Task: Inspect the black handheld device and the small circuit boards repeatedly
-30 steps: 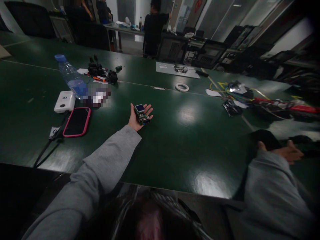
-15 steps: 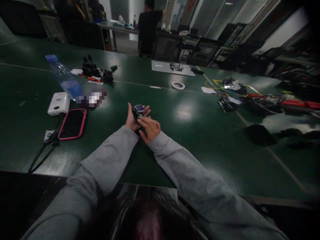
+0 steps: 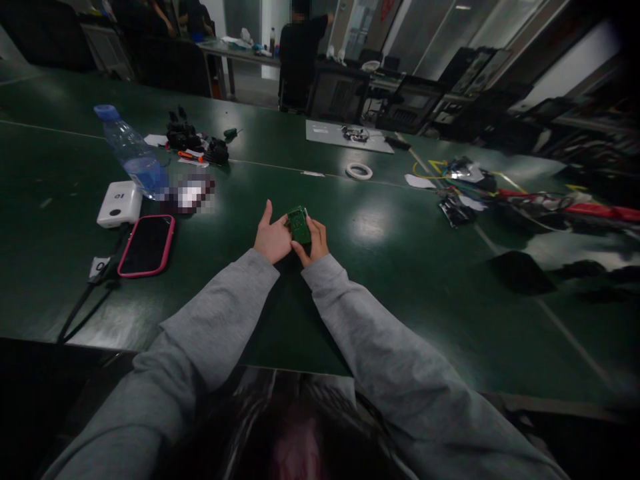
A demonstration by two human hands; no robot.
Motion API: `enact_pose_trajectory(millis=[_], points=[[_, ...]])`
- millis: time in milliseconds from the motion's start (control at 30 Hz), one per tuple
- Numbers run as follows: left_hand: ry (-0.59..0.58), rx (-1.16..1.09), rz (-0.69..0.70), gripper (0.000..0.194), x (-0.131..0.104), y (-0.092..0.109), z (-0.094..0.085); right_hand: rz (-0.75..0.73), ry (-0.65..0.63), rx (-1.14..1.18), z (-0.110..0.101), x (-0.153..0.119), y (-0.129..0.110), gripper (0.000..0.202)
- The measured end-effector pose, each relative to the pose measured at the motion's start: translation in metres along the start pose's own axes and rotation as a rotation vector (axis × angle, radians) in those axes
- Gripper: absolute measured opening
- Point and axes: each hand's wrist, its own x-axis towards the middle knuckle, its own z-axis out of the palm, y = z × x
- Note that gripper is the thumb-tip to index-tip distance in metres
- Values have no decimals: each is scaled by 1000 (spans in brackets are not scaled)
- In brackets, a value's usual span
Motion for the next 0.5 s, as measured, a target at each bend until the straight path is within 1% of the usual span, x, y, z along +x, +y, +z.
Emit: enact_pose_trajectory(millis=[167,267,333,400,500], points=[[-31,29,-1,77,-6,-3,10,49,122,-21,-4,-3,-4,79],[-16,71,-4,75,-8,-4,12,89,165,-1,-10,-4,0,80],[-4,107,-12,74,-9,-5,13,186,180,40,-13,-3,6,79],[-4,143,-27,73,-10,-6,13,335,201,112,-16,-1,14,75],[-25,198,-53,71,-11,-7,12,533,218,282,-24,2,22,68]])
